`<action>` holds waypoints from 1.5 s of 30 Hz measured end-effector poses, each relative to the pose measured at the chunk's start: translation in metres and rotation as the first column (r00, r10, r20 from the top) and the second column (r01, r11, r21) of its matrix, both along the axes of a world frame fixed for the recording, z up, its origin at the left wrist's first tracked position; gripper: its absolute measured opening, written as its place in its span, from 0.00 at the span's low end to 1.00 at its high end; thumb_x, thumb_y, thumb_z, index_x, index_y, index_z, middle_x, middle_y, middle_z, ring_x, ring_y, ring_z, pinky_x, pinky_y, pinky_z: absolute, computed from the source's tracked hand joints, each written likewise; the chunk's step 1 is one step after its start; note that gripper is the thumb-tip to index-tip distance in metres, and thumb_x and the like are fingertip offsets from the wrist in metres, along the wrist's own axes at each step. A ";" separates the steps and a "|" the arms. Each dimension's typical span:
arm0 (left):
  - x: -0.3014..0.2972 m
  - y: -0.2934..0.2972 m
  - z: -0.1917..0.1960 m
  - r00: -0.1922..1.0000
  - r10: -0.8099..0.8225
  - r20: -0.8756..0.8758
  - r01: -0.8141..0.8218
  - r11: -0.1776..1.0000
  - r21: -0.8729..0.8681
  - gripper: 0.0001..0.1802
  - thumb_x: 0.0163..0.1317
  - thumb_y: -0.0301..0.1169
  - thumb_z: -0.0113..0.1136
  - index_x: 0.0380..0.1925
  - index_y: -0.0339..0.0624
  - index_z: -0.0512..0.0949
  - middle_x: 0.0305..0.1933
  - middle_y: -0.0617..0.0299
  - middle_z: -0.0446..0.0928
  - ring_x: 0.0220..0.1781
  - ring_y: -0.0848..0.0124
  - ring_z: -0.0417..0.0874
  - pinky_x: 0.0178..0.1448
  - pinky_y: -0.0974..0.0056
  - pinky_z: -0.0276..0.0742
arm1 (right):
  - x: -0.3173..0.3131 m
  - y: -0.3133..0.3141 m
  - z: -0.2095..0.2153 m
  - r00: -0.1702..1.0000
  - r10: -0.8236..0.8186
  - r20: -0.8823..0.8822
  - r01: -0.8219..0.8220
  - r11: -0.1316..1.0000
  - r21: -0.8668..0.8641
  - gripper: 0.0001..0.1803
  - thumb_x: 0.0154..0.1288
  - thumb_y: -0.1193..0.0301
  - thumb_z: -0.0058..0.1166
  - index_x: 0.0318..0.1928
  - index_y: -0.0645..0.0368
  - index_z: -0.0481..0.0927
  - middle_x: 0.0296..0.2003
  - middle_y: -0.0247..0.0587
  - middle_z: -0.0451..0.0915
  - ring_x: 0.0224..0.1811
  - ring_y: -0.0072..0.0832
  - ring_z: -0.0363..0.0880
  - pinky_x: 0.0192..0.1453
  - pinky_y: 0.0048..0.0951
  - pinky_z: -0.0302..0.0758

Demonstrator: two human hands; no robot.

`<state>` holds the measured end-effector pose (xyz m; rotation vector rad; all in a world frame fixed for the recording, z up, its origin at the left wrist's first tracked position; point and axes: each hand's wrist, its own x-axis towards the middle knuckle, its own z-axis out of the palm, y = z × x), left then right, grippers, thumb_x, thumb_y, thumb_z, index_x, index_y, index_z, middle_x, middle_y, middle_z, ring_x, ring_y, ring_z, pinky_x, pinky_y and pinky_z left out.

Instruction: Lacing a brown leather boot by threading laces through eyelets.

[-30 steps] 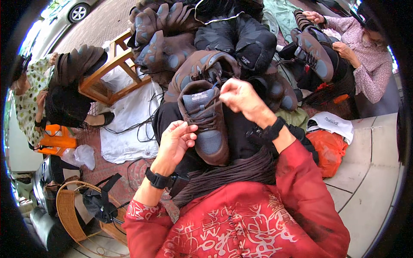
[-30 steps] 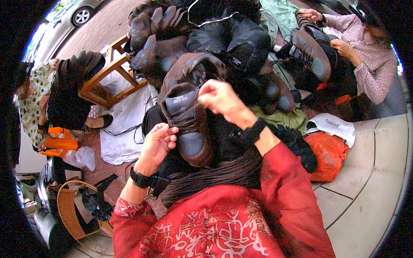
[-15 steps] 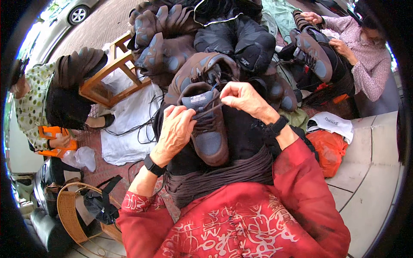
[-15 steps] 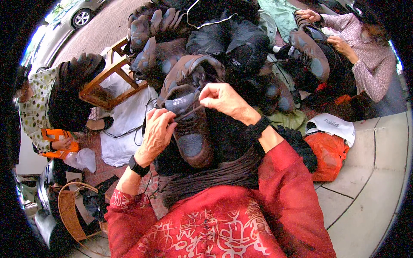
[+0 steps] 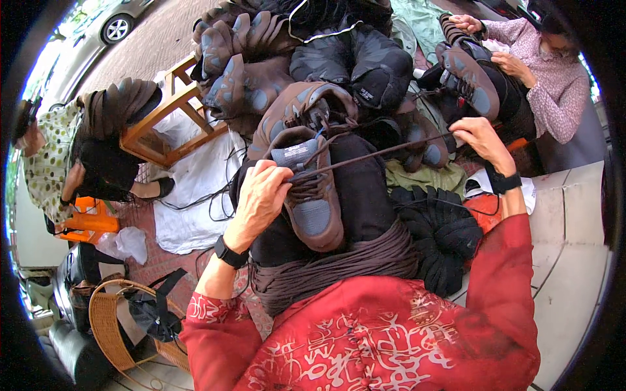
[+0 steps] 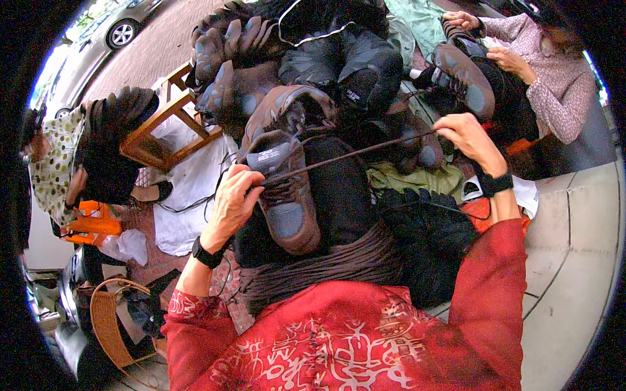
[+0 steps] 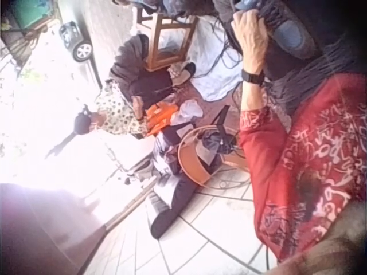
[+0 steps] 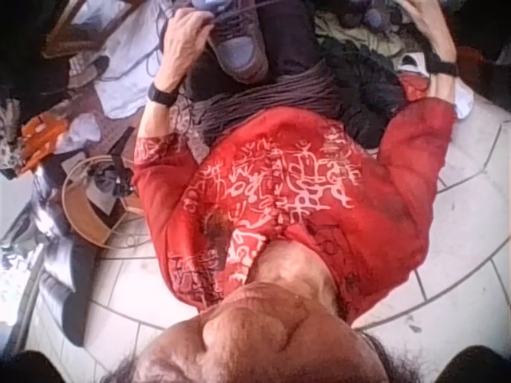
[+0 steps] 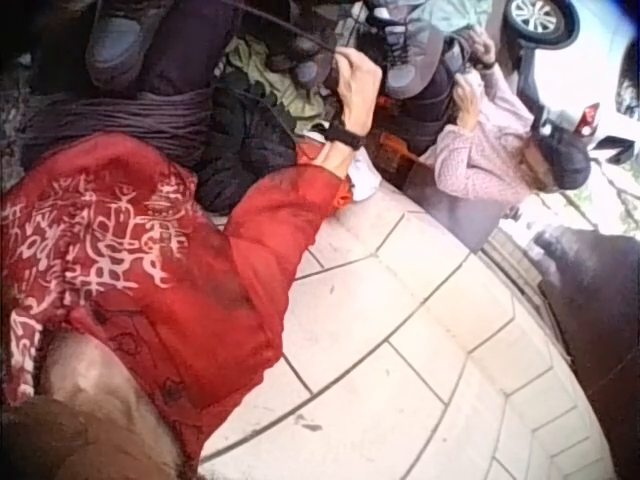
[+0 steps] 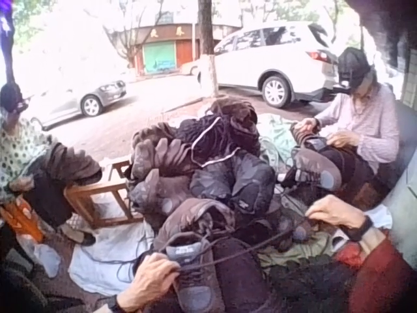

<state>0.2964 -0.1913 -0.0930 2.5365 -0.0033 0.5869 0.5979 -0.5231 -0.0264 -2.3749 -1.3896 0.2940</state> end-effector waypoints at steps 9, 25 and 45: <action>0.006 -0.007 0.015 0.996 -0.038 -0.077 0.044 0.996 0.079 0.10 0.47 0.23 0.60 0.32 0.38 0.75 0.30 0.56 0.72 0.38 0.59 0.73 0.43 0.61 0.70 | -0.034 -0.059 -0.017 0.554 -0.452 0.699 0.291 0.892 0.346 0.07 0.53 0.75 0.55 0.35 0.57 0.79 0.25 0.40 0.68 0.31 0.37 0.68 0.38 0.36 0.68; 0.044 -0.019 0.000 0.998 -0.011 0.060 0.001 0.986 0.167 0.04 0.43 0.25 0.62 0.23 0.42 0.77 0.24 0.62 0.71 0.34 0.62 0.71 0.39 0.62 0.69 | -0.139 0.149 -0.076 0.840 0.091 -0.536 0.145 0.913 0.382 0.07 0.57 0.75 0.52 0.34 0.66 0.79 0.28 0.39 0.82 0.31 0.21 0.79 0.37 0.22 0.74; 0.048 -0.018 -0.015 0.994 -0.017 0.105 0.003 0.992 0.128 0.09 0.42 0.29 0.65 0.27 0.45 0.79 0.27 0.65 0.72 0.33 0.66 0.72 0.37 0.63 0.64 | -0.150 0.166 -0.083 0.971 0.127 -0.205 -0.024 0.897 0.442 0.06 0.56 0.71 0.49 0.29 0.60 0.76 0.24 0.51 0.76 0.27 0.46 0.77 0.32 0.40 0.72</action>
